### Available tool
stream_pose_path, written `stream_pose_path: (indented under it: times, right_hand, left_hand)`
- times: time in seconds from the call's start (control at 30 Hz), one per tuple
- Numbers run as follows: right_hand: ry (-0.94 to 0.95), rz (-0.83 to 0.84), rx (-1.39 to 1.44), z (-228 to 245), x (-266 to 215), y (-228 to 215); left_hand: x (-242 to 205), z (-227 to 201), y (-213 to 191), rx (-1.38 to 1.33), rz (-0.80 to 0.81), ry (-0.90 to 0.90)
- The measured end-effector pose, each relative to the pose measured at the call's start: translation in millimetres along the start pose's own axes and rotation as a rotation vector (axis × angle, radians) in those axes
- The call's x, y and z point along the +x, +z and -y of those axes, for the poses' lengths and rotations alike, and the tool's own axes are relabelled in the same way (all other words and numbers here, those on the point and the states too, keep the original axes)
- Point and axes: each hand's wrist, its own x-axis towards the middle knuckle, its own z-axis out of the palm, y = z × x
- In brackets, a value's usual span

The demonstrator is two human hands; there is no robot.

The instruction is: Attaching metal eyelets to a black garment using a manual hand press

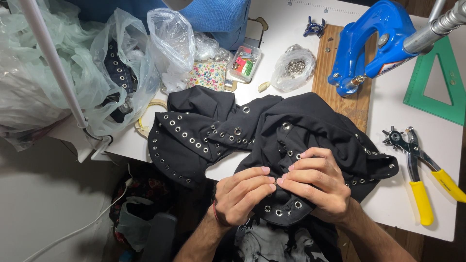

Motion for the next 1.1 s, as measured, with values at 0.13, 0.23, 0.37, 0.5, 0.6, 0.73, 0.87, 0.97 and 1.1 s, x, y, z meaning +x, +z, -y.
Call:
stream_pose_path:
  times: [0.13,0.23,0.37,0.5,0.6,0.73,0.87,0.97,1.1]
  right_hand:
    - [-0.025,0.003,-0.013,-2,4,-3]
    - [-0.035,0.071,0.027,-11,15,-13]
    - [0.024,0.393,0.282,-41,33,-32]
    - [0.207,0.323,0.376,-67,78,-24]
    - [0.216,0.492,0.244,-106,118,-8]
    - [0.338,0.265,-0.028,-186,100,2]
    - [0.464,0.503,-0.211,-237,62,15]
    - [0.441,0.569,-0.312,-254,48,25]
    - [0.455,0.621,-0.412,-269,46,36]
  left_hand:
    - [-4,0,3,0.023,-0.003,-0.006]
    - [-4,0,0,-0.025,0.043,-0.067]
    - [2,4,-1,-0.116,0.089,-0.288]
    - [-22,13,3,-0.215,0.132,-0.805]
    - [-17,26,13,-0.378,0.043,-1.115]
    - [-38,37,16,-0.376,-0.041,-1.231]
    - [-39,35,14,-0.494,-0.139,-1.296]
    - [-41,32,14,-0.434,-0.139,-1.275]
    - [-51,28,17,-0.126,-0.144,-1.158]
